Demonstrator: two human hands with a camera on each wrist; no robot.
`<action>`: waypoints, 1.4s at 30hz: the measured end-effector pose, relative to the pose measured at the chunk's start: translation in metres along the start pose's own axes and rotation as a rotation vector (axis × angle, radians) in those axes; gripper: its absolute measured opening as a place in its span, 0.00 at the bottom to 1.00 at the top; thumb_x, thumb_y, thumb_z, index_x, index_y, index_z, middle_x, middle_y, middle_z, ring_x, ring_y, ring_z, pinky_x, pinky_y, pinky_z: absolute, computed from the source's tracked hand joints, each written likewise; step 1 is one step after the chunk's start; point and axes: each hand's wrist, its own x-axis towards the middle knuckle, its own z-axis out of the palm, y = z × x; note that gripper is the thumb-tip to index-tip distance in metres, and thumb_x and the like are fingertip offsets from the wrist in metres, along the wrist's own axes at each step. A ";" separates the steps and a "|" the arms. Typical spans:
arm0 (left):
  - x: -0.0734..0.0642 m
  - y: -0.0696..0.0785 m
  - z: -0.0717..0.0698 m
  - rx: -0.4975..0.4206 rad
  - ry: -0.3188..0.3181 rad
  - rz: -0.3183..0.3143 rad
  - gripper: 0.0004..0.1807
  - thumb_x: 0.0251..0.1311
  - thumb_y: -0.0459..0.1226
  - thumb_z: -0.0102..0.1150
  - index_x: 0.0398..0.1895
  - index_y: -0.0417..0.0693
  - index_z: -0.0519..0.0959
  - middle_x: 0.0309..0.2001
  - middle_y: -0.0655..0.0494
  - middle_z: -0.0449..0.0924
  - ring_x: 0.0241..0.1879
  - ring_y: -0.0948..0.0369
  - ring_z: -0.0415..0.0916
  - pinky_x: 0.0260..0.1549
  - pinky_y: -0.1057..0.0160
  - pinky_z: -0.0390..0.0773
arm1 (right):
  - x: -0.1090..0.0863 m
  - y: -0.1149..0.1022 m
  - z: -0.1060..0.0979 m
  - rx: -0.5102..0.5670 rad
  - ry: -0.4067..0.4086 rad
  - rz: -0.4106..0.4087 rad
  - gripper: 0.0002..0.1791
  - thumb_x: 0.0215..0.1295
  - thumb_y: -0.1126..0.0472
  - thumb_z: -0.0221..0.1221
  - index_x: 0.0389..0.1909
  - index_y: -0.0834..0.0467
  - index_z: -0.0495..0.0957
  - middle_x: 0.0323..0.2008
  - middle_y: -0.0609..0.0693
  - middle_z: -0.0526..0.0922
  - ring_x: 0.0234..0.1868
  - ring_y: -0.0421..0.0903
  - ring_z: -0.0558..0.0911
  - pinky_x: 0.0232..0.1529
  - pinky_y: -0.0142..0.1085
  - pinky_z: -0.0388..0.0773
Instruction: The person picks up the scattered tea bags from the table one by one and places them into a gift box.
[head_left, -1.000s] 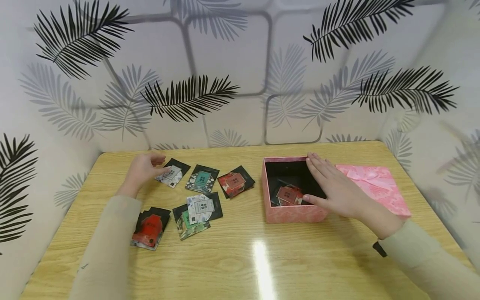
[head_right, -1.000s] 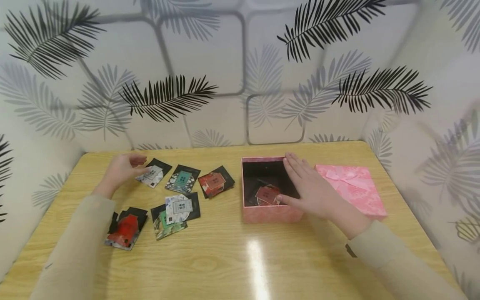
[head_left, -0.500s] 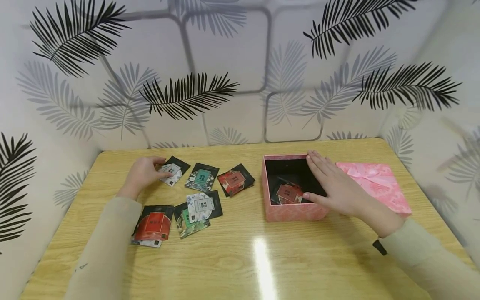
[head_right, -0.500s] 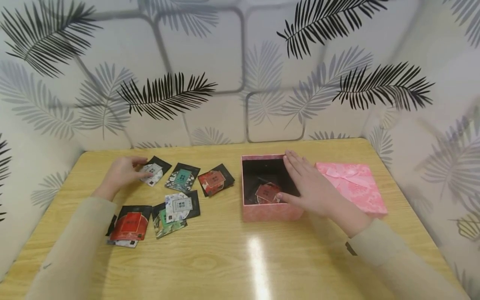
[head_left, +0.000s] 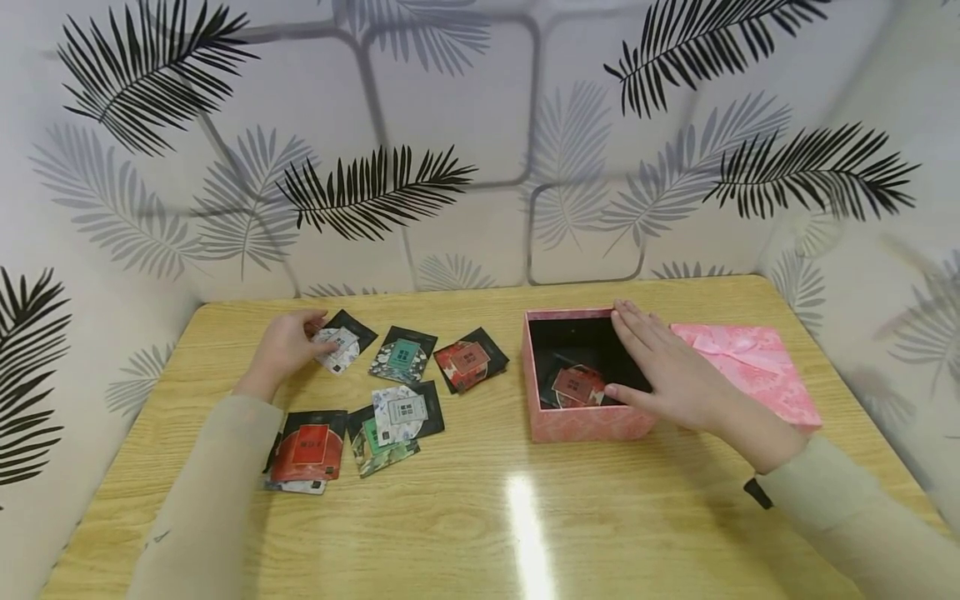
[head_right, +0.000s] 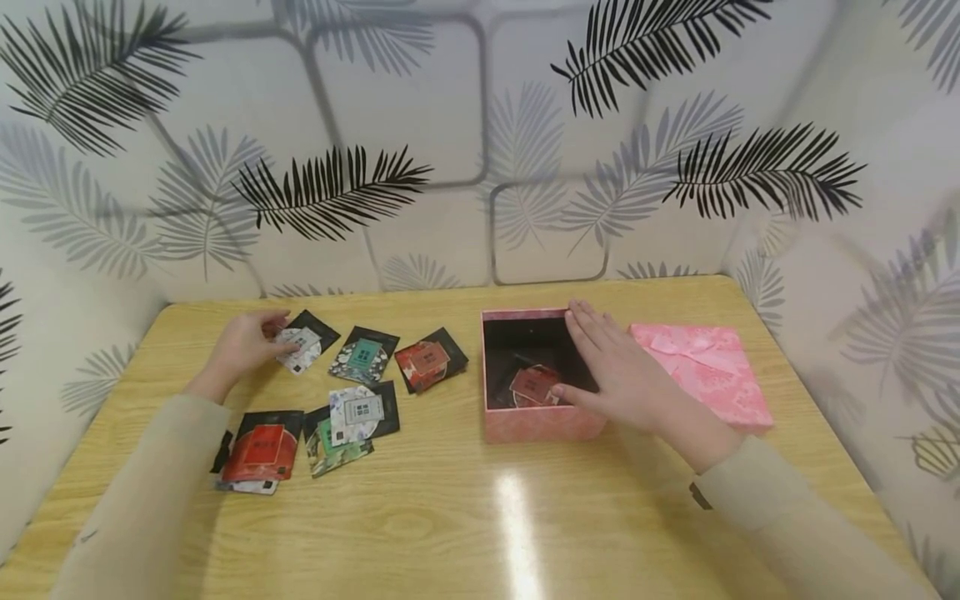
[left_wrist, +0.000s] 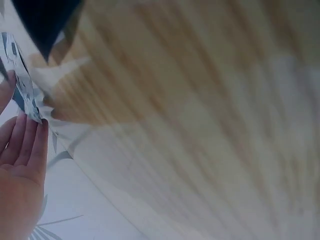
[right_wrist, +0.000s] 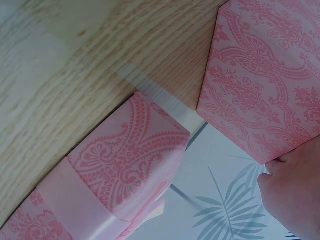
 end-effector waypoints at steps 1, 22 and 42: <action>0.000 0.001 0.000 0.005 0.008 0.004 0.35 0.68 0.34 0.71 0.74 0.27 0.70 0.63 0.26 0.78 0.62 0.34 0.77 0.63 0.36 0.78 | 0.000 0.000 0.000 0.000 -0.003 0.001 0.55 0.76 0.38 0.60 0.85 0.67 0.44 0.86 0.64 0.44 0.87 0.62 0.46 0.87 0.58 0.46; -0.012 0.019 -0.025 0.040 0.169 0.092 0.10 0.73 0.31 0.64 0.51 0.34 0.88 0.48 0.34 0.89 0.44 0.43 0.85 0.41 0.51 0.83 | 0.001 0.000 0.002 -0.018 0.001 0.001 0.55 0.75 0.39 0.61 0.85 0.68 0.45 0.86 0.65 0.46 0.87 0.62 0.47 0.87 0.56 0.46; -0.011 0.100 -0.051 0.077 0.187 0.289 0.10 0.75 0.31 0.61 0.51 0.35 0.87 0.50 0.36 0.88 0.47 0.43 0.86 0.49 0.43 0.86 | -0.001 -0.003 -0.002 -0.023 -0.005 -0.002 0.55 0.76 0.37 0.59 0.85 0.68 0.46 0.86 0.65 0.47 0.87 0.64 0.49 0.85 0.59 0.50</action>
